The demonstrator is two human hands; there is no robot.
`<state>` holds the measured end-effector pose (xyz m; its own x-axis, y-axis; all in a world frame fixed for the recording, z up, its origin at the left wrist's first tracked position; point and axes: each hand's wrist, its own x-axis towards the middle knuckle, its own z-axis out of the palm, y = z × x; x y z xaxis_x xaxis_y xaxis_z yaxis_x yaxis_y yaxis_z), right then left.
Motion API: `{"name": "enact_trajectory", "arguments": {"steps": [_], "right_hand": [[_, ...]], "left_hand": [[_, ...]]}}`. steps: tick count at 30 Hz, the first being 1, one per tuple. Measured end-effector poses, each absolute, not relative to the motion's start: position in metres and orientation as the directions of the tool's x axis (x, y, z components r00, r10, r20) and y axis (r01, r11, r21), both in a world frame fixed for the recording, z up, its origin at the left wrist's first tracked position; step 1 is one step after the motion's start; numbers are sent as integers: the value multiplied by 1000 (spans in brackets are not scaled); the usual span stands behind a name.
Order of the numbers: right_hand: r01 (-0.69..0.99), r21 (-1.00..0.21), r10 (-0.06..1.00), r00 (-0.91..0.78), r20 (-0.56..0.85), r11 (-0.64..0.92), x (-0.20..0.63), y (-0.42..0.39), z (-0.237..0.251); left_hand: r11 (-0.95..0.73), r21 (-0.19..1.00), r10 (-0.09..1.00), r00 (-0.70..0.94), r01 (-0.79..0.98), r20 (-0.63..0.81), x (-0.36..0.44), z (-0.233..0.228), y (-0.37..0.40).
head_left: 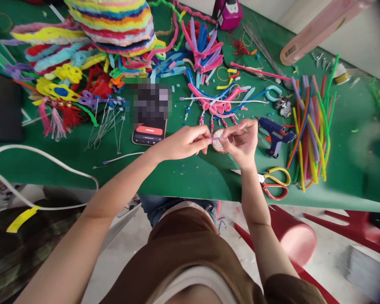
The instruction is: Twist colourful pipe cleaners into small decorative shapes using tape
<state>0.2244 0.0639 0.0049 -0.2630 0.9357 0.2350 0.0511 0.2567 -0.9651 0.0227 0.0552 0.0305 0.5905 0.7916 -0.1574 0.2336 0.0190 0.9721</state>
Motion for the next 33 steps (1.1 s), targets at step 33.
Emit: {"name": "enact_trajectory", "arguments": {"steps": [33], "right_hand": [[111,-949,928,-268,258,296,228,63,2]], "left_hand": [[-36,971,787,605,237,-118,19,26,62]]}}
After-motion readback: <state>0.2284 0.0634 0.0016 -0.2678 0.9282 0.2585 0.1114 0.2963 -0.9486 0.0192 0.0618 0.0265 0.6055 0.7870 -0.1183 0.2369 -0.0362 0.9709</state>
